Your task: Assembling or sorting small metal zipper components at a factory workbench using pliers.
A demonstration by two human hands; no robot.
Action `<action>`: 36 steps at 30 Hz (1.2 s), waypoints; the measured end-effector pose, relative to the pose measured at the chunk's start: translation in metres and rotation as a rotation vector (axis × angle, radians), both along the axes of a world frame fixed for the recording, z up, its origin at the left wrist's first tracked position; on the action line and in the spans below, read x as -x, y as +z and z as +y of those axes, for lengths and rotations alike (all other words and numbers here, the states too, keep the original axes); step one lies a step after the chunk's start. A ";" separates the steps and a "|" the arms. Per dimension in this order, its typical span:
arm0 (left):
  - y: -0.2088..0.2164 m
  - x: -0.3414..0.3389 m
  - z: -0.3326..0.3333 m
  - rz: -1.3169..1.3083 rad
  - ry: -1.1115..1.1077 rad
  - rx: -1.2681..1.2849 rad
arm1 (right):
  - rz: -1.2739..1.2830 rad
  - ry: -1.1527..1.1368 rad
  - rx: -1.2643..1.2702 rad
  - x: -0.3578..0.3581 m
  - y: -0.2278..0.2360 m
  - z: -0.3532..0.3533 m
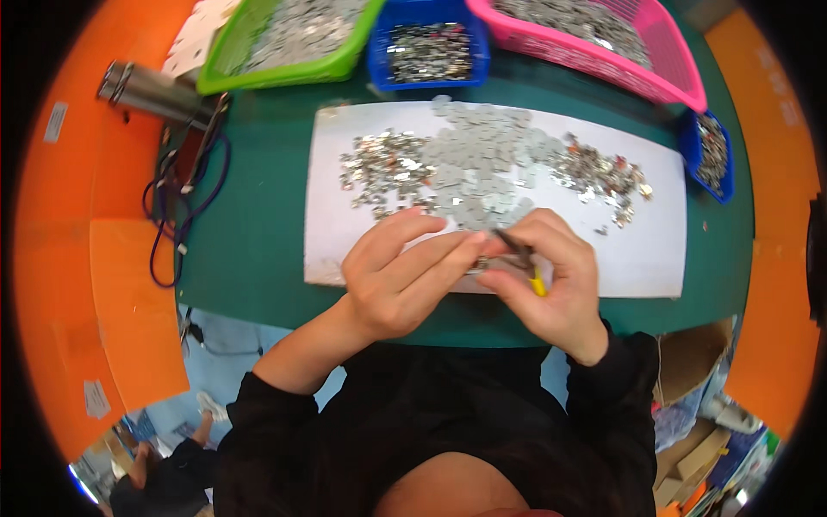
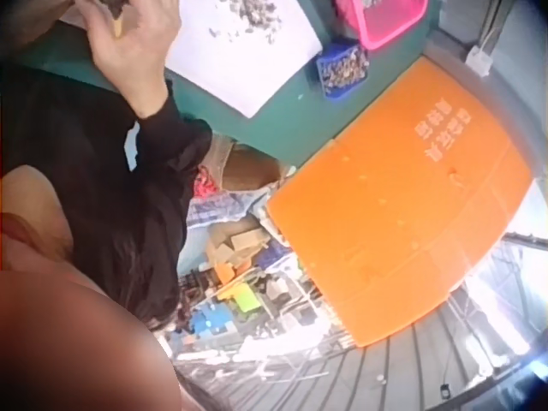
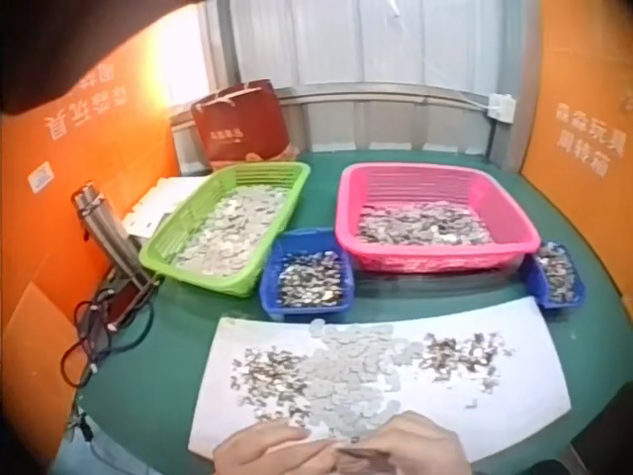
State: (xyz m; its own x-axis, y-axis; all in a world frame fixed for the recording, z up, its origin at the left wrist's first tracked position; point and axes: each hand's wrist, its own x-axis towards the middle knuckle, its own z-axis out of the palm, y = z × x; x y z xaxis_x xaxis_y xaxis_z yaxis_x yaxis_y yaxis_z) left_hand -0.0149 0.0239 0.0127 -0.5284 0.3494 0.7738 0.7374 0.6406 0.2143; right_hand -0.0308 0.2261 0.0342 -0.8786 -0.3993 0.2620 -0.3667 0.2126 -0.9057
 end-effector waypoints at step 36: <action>0.016 0.006 -0.032 -0.621 0.121 -0.346 | 0.448 -0.188 -0.415 0.135 0.023 0.050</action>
